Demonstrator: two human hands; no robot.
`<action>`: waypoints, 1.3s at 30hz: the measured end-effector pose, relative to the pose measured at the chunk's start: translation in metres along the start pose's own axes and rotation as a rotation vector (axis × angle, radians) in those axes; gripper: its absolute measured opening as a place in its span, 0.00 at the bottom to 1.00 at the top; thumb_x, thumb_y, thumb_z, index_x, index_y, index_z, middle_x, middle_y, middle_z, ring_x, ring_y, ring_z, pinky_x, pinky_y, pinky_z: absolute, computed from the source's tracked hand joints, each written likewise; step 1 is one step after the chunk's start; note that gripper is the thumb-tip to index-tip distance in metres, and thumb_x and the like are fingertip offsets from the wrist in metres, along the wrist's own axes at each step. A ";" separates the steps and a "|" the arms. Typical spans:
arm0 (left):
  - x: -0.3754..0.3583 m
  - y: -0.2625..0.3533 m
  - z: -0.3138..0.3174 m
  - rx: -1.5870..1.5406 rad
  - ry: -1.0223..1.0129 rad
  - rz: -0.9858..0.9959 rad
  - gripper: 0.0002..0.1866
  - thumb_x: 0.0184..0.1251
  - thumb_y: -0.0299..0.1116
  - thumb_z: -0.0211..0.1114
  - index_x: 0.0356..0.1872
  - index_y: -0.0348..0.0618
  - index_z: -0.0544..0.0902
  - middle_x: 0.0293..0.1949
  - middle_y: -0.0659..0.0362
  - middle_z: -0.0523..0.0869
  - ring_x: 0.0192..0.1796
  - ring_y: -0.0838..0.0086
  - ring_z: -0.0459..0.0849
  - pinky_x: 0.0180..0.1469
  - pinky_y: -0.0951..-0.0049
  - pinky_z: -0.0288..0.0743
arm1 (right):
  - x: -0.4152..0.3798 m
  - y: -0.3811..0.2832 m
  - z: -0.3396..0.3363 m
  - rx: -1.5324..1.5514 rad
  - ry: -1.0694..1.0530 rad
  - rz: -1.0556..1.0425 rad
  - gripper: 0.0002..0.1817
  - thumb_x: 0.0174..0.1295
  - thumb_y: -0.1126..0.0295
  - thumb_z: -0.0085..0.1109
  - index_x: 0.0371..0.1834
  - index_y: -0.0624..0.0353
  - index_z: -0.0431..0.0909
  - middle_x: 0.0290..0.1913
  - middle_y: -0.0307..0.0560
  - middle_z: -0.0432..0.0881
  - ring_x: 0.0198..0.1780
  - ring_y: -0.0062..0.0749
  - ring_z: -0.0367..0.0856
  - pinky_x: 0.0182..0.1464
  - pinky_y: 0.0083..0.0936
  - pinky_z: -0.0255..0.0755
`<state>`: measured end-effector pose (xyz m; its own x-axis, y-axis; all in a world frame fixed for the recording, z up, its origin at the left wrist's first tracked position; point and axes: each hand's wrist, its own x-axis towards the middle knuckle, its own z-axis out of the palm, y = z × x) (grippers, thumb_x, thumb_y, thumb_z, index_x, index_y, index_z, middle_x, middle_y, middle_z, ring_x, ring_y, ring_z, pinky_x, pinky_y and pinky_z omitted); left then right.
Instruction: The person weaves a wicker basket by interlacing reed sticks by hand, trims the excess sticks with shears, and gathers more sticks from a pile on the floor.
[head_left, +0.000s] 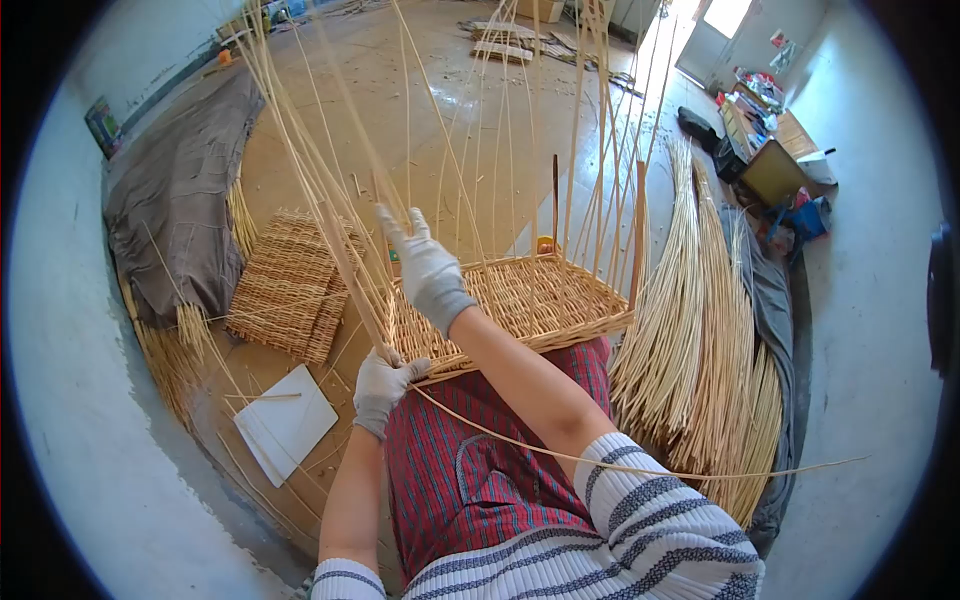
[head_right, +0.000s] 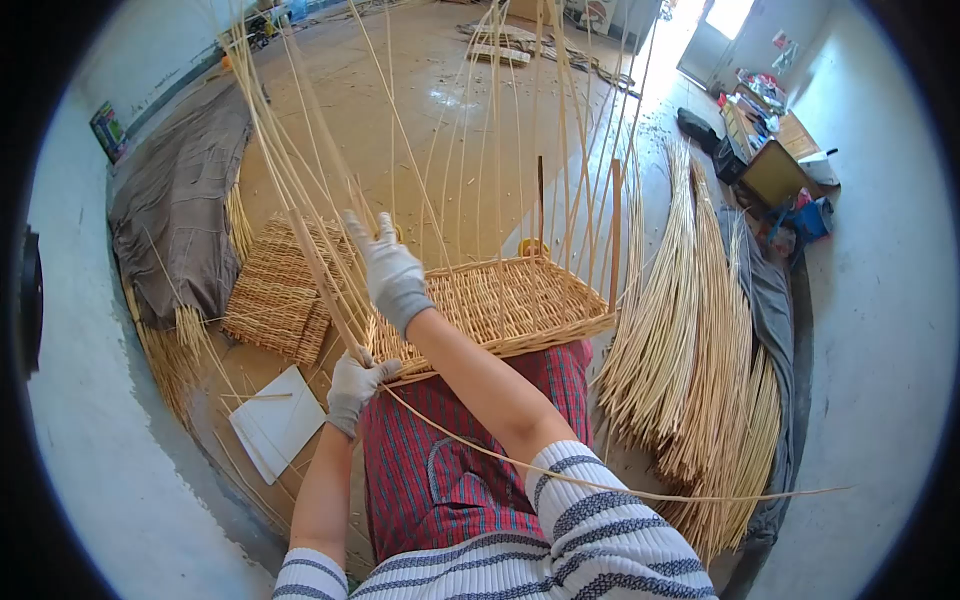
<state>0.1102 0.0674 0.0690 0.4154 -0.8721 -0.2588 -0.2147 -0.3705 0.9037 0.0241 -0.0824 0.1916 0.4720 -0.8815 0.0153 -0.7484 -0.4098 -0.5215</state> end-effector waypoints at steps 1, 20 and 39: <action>0.004 -0.002 -0.002 0.006 -0.012 0.000 0.29 0.44 0.38 0.90 0.26 0.49 0.69 0.22 0.69 0.72 0.25 0.81 0.71 0.27 0.74 0.69 | -0.007 0.004 0.002 0.003 0.003 0.013 0.42 0.59 0.77 0.63 0.79 0.36 0.65 0.72 0.64 0.67 0.73 0.55 0.68 0.69 0.39 0.70; -0.005 -0.006 0.015 0.310 0.206 -0.009 0.37 0.49 0.68 0.78 0.36 0.47 0.71 0.23 0.64 0.78 0.26 0.70 0.81 0.34 0.66 0.77 | -0.111 0.097 0.056 -0.304 -0.062 0.190 0.19 0.72 0.51 0.55 0.42 0.54 0.86 0.41 0.51 0.89 0.43 0.50 0.89 0.44 0.44 0.80; -0.007 -0.036 0.007 0.117 0.119 0.154 0.39 0.45 0.63 0.83 0.45 0.45 0.74 0.29 0.62 0.80 0.32 0.71 0.80 0.40 0.68 0.78 | -0.154 0.148 0.035 1.076 0.520 0.491 0.14 0.67 0.77 0.64 0.55 0.62 0.76 0.41 0.46 0.85 0.30 0.27 0.84 0.33 0.24 0.81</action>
<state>0.1090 0.0848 0.0362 0.4700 -0.8797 -0.0722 -0.3818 -0.2764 0.8820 -0.1428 0.0013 0.0821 -0.1616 -0.9719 -0.1712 0.0732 0.1611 -0.9842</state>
